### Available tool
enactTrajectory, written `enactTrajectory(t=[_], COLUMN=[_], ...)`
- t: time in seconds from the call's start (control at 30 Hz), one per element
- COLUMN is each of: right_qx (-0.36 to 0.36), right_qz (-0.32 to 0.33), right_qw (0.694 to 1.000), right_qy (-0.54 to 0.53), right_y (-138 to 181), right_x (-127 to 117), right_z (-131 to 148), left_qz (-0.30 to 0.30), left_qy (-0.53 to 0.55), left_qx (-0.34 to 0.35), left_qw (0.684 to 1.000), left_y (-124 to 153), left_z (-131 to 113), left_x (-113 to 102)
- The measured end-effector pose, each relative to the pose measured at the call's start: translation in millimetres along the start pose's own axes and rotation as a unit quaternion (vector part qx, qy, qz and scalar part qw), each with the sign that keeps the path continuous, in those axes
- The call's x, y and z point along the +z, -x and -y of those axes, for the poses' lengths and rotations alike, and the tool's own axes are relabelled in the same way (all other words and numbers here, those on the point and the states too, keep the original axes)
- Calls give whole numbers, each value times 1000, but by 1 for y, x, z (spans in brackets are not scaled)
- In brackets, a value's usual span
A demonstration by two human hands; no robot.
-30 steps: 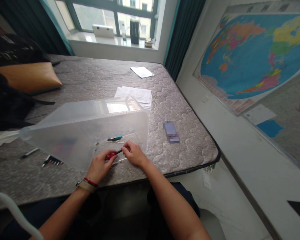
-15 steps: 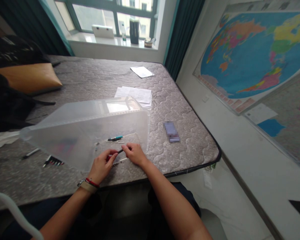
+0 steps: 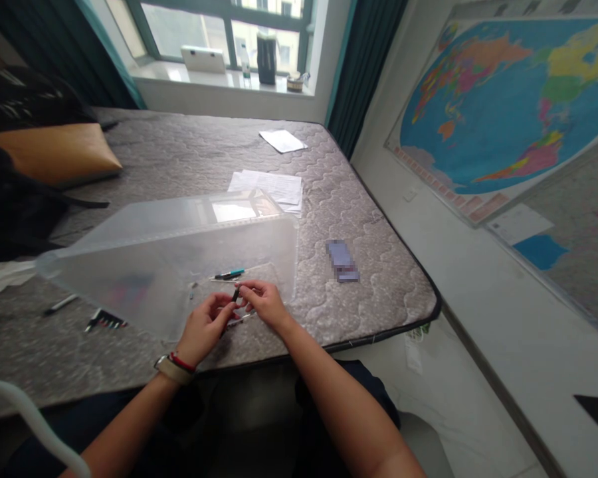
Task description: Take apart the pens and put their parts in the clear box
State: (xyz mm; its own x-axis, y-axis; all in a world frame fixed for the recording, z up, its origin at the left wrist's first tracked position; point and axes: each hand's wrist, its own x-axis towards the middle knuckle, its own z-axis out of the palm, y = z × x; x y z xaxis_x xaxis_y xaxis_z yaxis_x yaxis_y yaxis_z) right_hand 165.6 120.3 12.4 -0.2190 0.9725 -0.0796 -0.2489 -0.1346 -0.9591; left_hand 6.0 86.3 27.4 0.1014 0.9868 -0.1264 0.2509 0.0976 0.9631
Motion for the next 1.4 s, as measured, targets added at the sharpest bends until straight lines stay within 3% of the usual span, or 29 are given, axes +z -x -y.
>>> enactTrajectory(t=[0.17,0.6,1.17,1.4], right_qx=[14,18,16,30], right_qz=[17,8,10,-1], right_qw=[1000,999,999,999], right_qy=[-11,-36,-31,-34], right_y=[3,4,7,7], right_x=[0,0,3,4], right_z=[3,7,11,9], left_qz=[29,56,42,-4], left_qy=[83,84,61,23], left_qx=[-29,-50,-37,-25], left_qw=[996,994,997,999], left_y=[-1,-1,0,1], left_z=[2,-4,0,-4], left_x=[2,1,3,3])
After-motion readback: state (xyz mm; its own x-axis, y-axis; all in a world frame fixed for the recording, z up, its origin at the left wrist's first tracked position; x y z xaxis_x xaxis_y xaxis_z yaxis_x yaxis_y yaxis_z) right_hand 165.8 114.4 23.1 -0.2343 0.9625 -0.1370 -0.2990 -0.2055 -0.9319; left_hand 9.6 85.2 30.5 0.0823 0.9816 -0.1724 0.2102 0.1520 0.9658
